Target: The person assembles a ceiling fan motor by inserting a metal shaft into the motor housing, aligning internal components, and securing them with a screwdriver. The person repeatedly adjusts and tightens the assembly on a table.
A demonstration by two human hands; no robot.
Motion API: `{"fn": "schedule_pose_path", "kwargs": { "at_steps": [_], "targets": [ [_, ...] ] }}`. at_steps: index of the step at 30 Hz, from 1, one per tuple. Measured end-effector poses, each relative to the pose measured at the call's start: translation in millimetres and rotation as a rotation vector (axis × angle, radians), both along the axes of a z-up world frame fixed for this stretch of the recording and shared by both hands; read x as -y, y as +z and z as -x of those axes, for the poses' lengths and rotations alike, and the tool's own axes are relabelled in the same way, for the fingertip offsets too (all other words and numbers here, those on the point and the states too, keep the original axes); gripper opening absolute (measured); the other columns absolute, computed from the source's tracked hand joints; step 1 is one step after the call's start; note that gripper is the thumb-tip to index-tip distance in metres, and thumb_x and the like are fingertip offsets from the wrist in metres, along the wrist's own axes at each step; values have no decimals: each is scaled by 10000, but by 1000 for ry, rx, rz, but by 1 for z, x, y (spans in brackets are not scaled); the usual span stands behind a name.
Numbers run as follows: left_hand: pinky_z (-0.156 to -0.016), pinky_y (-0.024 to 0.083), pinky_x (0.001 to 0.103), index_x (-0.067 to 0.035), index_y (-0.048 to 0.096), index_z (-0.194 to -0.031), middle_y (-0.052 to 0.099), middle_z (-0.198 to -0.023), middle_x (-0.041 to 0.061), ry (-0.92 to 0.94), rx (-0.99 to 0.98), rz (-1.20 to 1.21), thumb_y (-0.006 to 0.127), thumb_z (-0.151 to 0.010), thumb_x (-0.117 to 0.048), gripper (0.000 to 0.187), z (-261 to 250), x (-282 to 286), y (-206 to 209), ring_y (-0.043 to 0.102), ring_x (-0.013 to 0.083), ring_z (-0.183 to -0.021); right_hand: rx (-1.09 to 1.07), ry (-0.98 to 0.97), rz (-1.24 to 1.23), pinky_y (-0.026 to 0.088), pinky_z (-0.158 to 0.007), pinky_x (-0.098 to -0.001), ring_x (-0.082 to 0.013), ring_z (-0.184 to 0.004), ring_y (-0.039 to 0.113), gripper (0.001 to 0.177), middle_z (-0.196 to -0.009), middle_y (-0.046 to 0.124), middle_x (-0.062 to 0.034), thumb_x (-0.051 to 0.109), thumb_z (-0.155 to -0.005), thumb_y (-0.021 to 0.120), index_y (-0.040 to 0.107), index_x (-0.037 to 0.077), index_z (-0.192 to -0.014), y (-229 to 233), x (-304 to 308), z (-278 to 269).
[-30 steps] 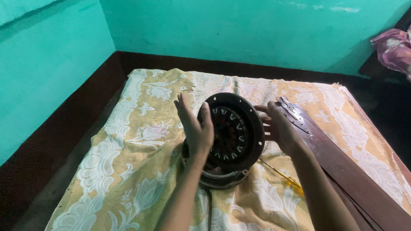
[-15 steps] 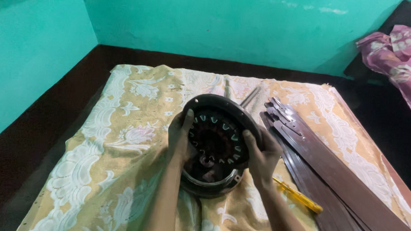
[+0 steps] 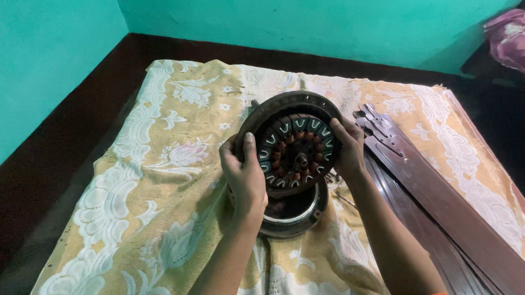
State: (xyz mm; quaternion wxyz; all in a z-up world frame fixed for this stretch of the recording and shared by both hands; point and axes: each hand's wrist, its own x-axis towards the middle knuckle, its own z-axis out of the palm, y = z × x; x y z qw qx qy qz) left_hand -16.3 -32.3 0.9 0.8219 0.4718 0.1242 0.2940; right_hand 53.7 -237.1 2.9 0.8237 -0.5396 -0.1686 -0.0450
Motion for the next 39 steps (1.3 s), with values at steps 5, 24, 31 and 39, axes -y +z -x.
{"fn": "schedule_pose_path", "kwargs": {
  "at_steps": [5, 24, 31, 39],
  "targets": [
    [-967, 514, 297, 19, 665, -1185, 721, -1119, 66, -43, 84, 128, 690, -964, -153, 281, -4, -16, -6, 648, 138, -1026, -72, 12, 8, 582, -777, -258, -117, -859, 692, 308, -1040, 736, -88, 166, -1041, 617, 665, -59, -1244, -7, -2, -8],
    [-1017, 483, 257, -38, 661, -1309, 721, -1212, 20, -646, 161, -253, 810, -867, -326, 548, -15, -83, 16, 647, 94, -1115, 407, -526, 747, 518, -892, -264, -143, -1075, 586, 376, -1257, 611, -110, 243, -1116, 589, 590, 11, -1412, 8, -19, 35],
    [-870, 519, 242, -29, 763, -1161, 761, -1020, -11, -498, 40, -228, 858, -811, -356, 489, -18, -69, 6, 667, 71, -929, 651, -534, 1148, 544, -591, -314, -148, -693, 702, 312, -836, 688, -32, 306, -882, 900, 680, 115, -995, 13, -39, 99],
    [-773, 531, 237, 1, 791, -1036, 757, -916, 12, -430, 50, -299, 855, -843, -366, 419, -23, -68, -12, 672, 84, -830, 710, -646, 1022, 605, -621, -343, -245, -774, 732, 399, -1008, 701, -149, 152, -862, 880, 669, -26, -1149, 7, -76, 93]
  ]
}}
